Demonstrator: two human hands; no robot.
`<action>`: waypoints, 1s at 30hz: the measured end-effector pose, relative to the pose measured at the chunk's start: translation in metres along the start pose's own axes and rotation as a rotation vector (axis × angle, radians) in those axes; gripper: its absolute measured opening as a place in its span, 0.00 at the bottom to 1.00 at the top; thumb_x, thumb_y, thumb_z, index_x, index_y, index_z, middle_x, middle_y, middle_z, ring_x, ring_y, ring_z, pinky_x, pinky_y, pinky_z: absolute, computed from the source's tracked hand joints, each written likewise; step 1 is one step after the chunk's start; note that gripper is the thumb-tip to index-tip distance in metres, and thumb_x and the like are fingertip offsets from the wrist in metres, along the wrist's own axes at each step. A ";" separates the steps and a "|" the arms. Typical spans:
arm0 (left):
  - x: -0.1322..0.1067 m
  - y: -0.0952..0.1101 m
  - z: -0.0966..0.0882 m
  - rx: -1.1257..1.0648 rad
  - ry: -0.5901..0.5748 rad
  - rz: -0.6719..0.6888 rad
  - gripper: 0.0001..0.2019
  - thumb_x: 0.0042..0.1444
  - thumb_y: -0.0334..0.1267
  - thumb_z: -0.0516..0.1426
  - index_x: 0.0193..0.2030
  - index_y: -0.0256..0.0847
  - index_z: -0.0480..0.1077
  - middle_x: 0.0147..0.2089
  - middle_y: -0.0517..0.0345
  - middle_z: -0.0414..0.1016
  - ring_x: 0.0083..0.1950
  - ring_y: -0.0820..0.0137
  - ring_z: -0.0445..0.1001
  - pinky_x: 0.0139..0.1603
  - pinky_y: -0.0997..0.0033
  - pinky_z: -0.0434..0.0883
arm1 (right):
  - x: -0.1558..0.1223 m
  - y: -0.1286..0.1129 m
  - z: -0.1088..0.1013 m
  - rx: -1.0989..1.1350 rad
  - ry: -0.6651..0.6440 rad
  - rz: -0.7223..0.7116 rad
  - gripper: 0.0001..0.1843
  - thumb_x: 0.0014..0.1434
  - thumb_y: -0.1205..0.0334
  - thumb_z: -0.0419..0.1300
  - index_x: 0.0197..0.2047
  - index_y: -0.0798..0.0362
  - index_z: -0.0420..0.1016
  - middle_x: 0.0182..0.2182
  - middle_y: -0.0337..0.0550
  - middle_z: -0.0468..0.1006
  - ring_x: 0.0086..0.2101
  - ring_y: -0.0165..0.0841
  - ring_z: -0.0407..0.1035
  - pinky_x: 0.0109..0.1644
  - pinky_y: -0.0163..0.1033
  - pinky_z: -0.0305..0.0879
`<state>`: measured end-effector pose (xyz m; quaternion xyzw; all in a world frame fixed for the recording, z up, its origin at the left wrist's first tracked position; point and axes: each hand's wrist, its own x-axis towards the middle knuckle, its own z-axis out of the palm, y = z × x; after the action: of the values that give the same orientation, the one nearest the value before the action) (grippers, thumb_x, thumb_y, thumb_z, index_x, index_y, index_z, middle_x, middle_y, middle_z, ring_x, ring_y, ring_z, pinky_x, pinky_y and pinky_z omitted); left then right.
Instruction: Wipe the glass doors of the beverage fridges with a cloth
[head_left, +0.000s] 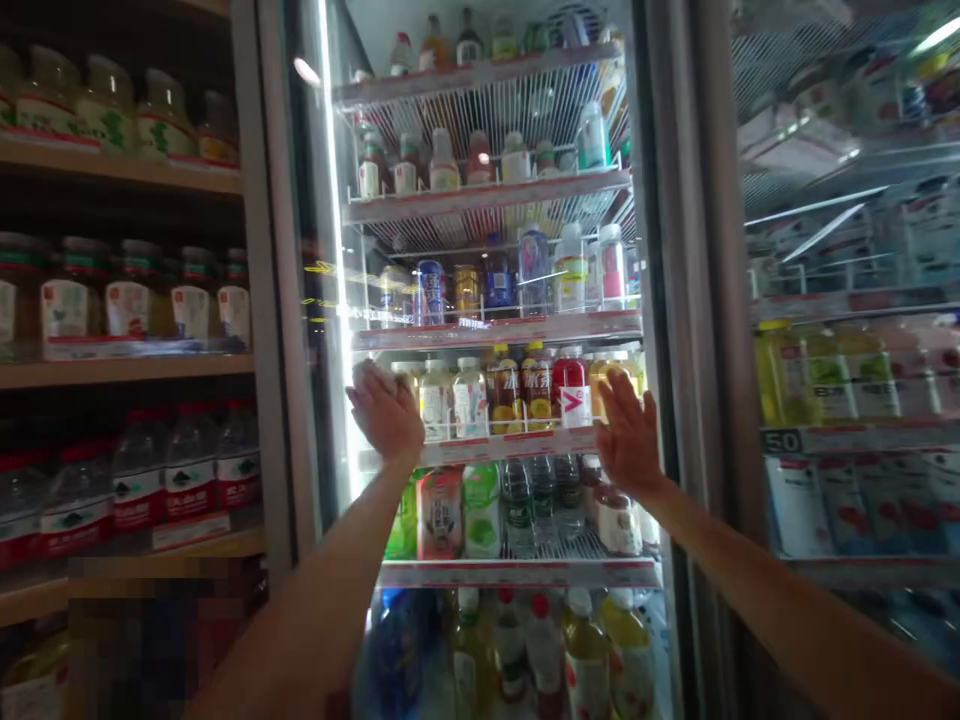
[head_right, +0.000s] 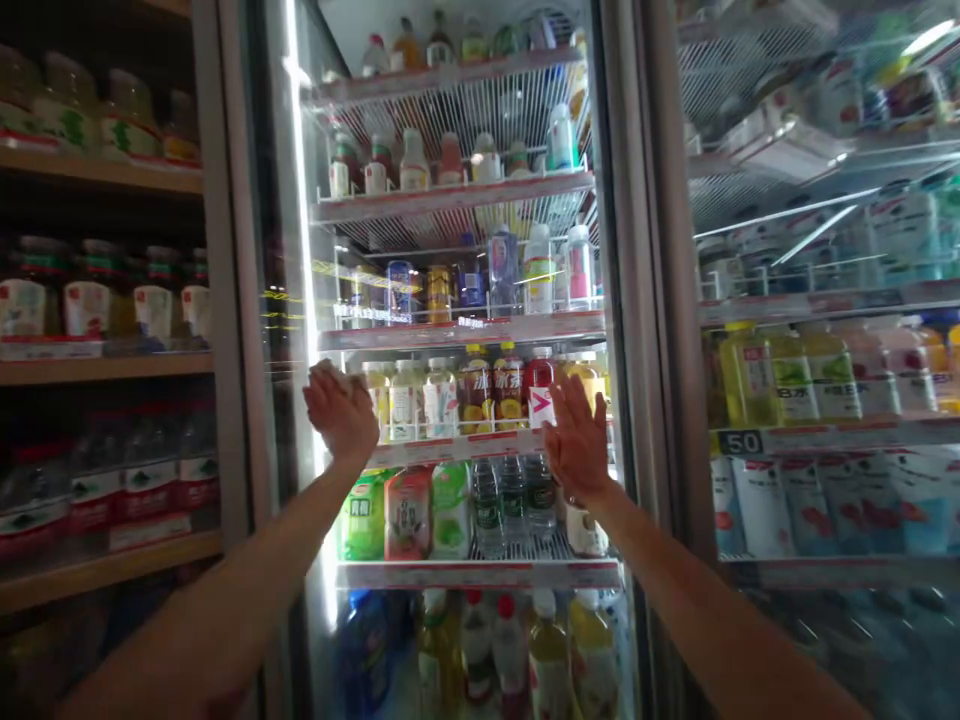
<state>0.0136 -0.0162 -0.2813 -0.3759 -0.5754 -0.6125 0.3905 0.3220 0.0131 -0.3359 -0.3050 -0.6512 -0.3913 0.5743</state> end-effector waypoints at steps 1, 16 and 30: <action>0.004 0.010 0.003 -0.017 0.000 0.011 0.28 0.61 0.43 0.43 0.65 0.28 0.51 0.67 0.36 0.52 0.69 0.52 0.46 0.65 0.46 0.51 | 0.002 0.007 -0.006 -0.014 0.023 0.037 0.33 0.64 0.60 0.42 0.69 0.46 0.33 0.66 0.45 0.49 0.64 0.39 0.45 0.65 0.54 0.42; -0.031 0.224 0.044 -0.134 -0.270 1.108 0.26 0.62 0.46 0.44 0.65 0.41 0.52 0.68 0.56 0.52 0.69 0.61 0.47 0.67 0.52 0.50 | 0.040 0.062 -0.049 -0.050 0.151 0.033 0.31 0.64 0.60 0.41 0.68 0.47 0.38 0.66 0.46 0.49 0.63 0.41 0.47 0.63 0.55 0.49; 0.040 0.205 0.040 -0.093 -0.276 0.980 0.25 0.62 0.46 0.44 0.64 0.40 0.55 0.68 0.54 0.53 0.70 0.61 0.45 0.68 0.51 0.45 | 0.116 0.054 0.021 -0.094 0.078 0.024 0.29 0.65 0.55 0.39 0.68 0.49 0.43 0.65 0.47 0.52 0.64 0.41 0.43 0.64 0.57 0.45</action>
<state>0.1840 0.0154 -0.1582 -0.6958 -0.3498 -0.3270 0.5353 0.3387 0.0528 -0.2134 -0.3236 -0.6056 -0.4261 0.5890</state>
